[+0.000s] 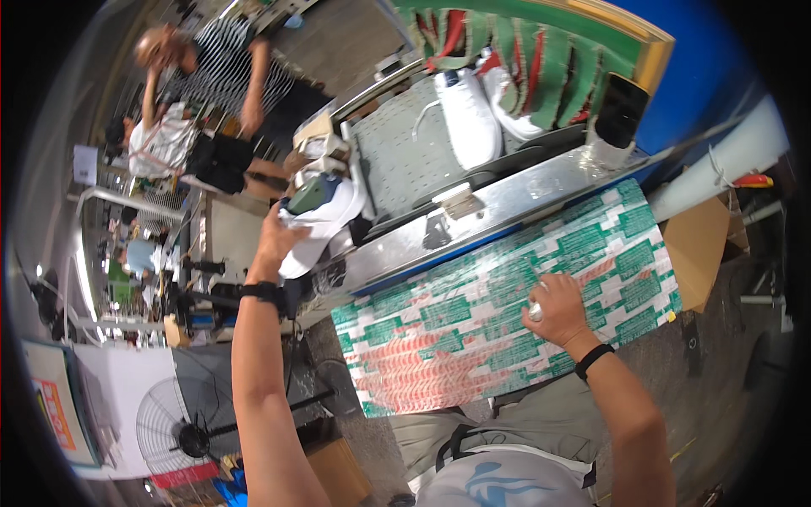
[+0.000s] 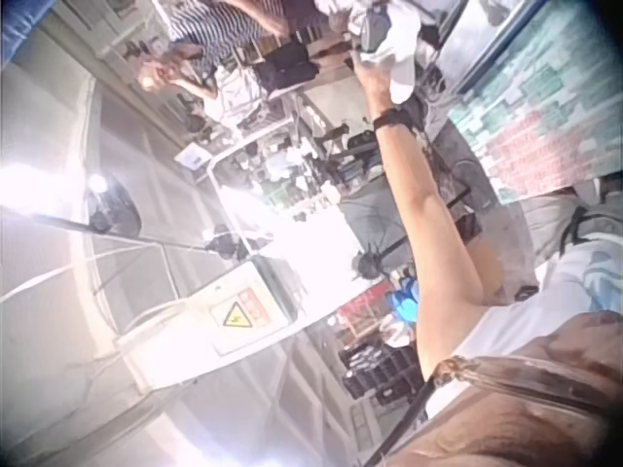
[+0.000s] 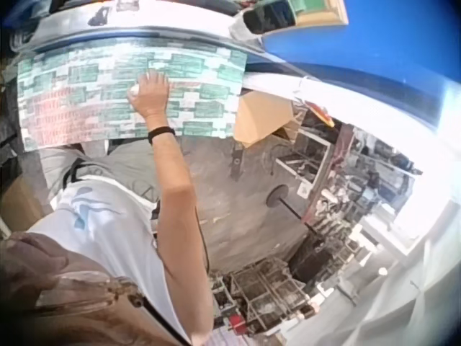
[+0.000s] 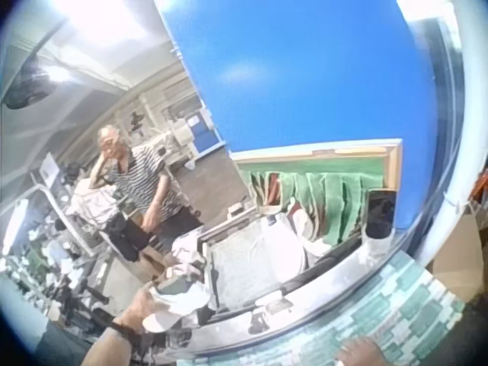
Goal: Cleaning and inspecting white sneakers at a shoe manufacturing station.
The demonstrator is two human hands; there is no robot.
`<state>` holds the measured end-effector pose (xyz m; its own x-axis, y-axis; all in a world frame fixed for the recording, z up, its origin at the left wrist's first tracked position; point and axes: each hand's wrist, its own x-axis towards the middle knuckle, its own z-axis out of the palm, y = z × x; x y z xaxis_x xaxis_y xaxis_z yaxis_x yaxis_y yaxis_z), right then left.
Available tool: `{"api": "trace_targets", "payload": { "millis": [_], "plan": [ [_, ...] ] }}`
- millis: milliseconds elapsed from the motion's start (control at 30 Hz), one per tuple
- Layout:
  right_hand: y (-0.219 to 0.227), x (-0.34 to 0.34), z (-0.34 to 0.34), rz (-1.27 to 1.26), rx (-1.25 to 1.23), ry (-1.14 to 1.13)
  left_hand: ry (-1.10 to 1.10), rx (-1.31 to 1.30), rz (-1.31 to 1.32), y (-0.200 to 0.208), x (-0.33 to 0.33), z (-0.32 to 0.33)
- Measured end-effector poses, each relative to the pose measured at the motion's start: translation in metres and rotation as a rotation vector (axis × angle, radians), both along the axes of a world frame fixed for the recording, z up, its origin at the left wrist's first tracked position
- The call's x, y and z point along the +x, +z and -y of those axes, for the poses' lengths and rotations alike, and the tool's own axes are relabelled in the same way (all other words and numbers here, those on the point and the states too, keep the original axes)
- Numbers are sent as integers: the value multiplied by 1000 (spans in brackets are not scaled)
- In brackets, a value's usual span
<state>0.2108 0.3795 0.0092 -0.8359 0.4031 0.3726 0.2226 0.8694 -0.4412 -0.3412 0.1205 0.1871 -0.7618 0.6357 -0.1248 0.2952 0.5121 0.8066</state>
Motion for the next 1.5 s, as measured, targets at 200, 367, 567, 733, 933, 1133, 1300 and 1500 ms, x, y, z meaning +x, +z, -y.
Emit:
{"api": "trace_targets", "payload": {
  "millis": [200, 367, 567, 733, 933, 1133, 1300, 1500],
  "plan": [
    [-7, 8, -2, 24, 48, -34, -305, 36, -997, -4, 130, -137],
    [-9, 4, -1, 1, 29, -27, -180, -35, -211, -75, 141, -312],
    [-8, 6, 1, -22, 31, -38, -169, -61, 8, -105, 100, -389],
    [-11, 5, 1, -11, 15, -34, -137, 15, 267, -81, 82, -371],
    [-11, 6, 4, -36, -19, -34, -84, 287, 585, 32, 132, -276],
    [0, 14, 3, 24, -71, -20, -15, 281, 145, 40, 268, -94],
    [-2, 6, -3, 15, -27, 13, 149, 157, 86, -30, 384, 35],
    [-4, -4, 6, -43, 115, 5, 426, 154, 52, -121, 468, 95]
  ]
}}
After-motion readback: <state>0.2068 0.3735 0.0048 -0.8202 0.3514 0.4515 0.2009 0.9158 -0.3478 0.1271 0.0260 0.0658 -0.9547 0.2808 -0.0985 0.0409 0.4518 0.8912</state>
